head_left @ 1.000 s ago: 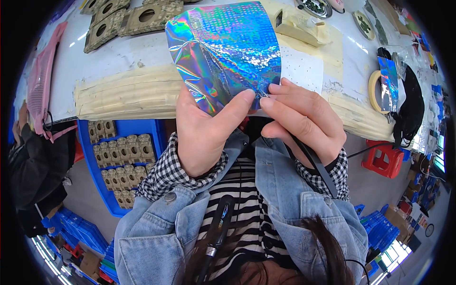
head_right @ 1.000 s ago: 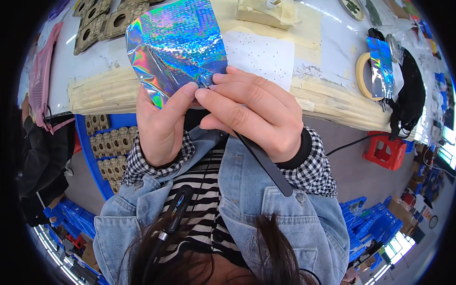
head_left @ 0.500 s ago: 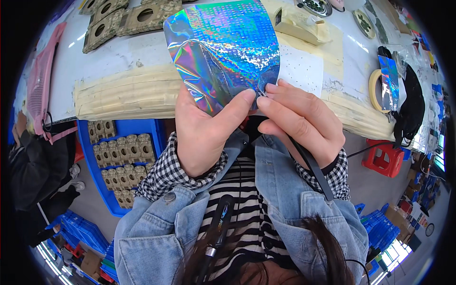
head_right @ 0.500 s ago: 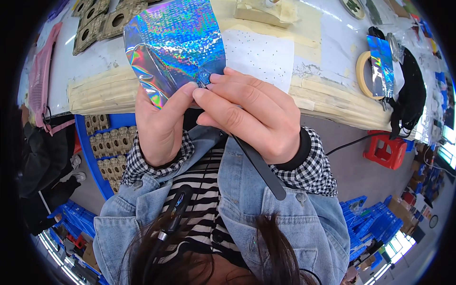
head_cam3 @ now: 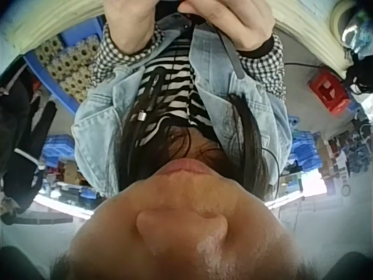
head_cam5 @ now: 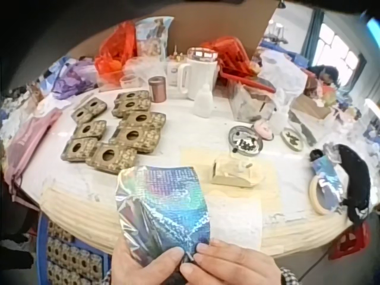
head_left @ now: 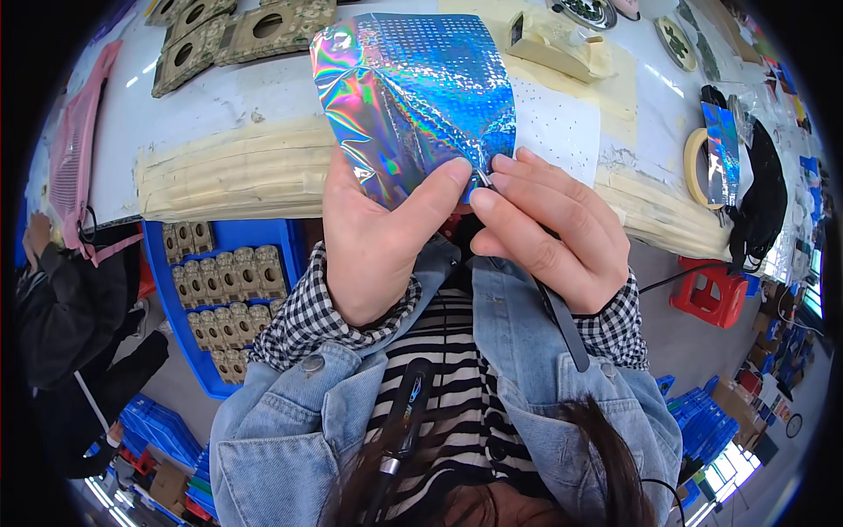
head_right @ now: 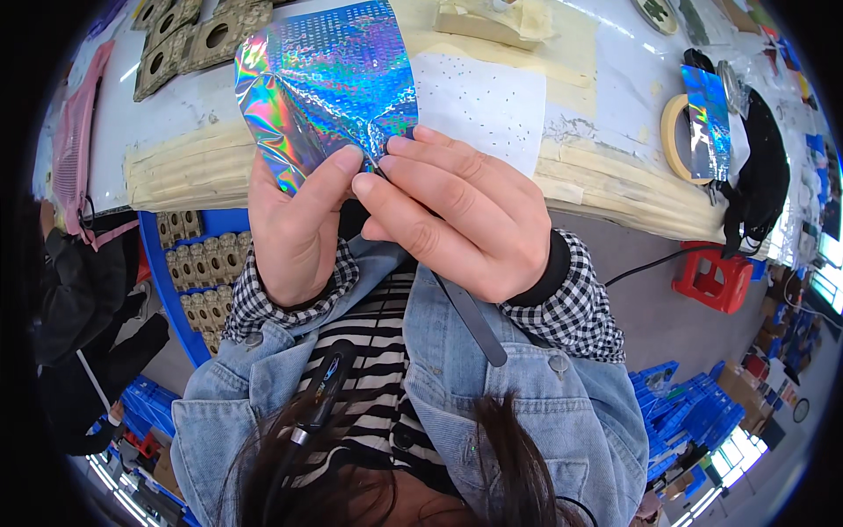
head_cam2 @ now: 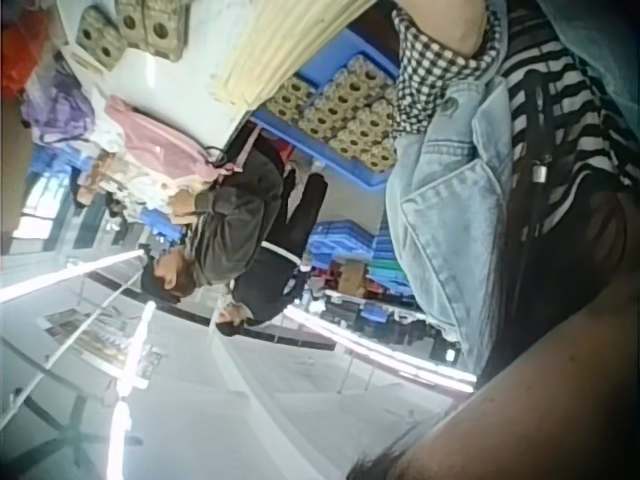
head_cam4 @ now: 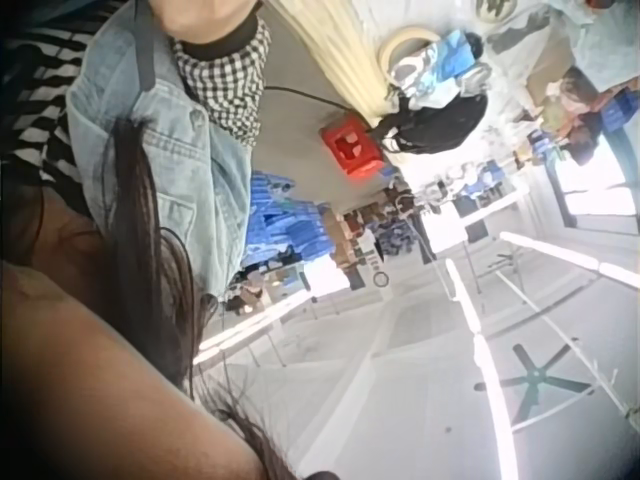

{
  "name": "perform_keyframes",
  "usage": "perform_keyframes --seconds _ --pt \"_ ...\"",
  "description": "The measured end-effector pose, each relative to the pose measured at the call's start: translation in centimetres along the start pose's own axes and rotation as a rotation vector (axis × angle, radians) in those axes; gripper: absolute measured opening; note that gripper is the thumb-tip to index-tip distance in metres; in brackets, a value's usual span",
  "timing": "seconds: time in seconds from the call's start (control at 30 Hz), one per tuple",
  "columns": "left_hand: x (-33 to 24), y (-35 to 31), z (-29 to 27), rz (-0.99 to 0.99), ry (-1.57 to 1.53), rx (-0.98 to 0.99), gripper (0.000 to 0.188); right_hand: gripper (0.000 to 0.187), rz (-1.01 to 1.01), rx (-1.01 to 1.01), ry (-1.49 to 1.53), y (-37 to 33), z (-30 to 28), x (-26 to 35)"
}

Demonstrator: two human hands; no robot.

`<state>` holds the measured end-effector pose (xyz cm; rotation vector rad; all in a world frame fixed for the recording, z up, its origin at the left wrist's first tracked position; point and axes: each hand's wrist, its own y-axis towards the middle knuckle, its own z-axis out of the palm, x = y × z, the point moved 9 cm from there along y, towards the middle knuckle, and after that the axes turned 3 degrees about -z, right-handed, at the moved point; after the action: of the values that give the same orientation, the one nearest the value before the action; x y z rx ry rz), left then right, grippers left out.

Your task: Peel small components from a holographic sheet using tweezers.

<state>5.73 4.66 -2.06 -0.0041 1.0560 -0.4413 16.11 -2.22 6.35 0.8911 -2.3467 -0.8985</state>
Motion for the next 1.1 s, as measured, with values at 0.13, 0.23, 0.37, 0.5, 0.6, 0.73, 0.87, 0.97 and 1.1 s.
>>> perform_keyframes --seconds 0.13,0.23,0.37,0.5,0.6,0.73,0.87,0.97,1.1 --pt "-0.1 0.0 0.2 -0.002 -0.011 0.01 0.041 0.028 -0.002 0.0 0.002 0.0 0.0 0.0" --pt "-0.1 0.0 0.2 0.014 -0.019 0.003 0.042 0.029 -0.009 0.007 0.006 0.1 0.0 0.0" --pt "0.0 0.1 0.1 0.015 -0.02 0.01 0.042 0.03 -0.003 0.016 0.02 0.1 0.1 -0.1" --pt "-0.1 0.1 0.2 0.017 -0.022 0.031 0.043 0.032 0.023 0.014 0.046 0.0 0.0 -0.3" --pt "0.0 0.0 0.1 -0.005 -0.013 0.021 0.042 0.034 0.063 0.016 0.061 -0.1 -0.2 -0.5" --pt "0.1 0.0 -0.1 0.007 -0.008 -0.006 0.04 0.033 0.151 -0.002 0.063 -0.9 -1.4 -1.3" --pt "0.0 -0.4 -0.2 0.013 0.043 0.01 0.034 0.03 0.245 0.026 -0.093 -2.7 -2.5 -2.9" --pt "0.0 -0.4 -0.1 0.037 0.022 0.003 0.032 0.029 0.237 0.134 -0.219 -3.4 -2.2 -3.5" --pt "0.0 -0.5 -0.3 0.05 -0.017 -0.007 0.032 0.029 0.209 0.189 -0.298 -3.4 -1.9 -3.6"
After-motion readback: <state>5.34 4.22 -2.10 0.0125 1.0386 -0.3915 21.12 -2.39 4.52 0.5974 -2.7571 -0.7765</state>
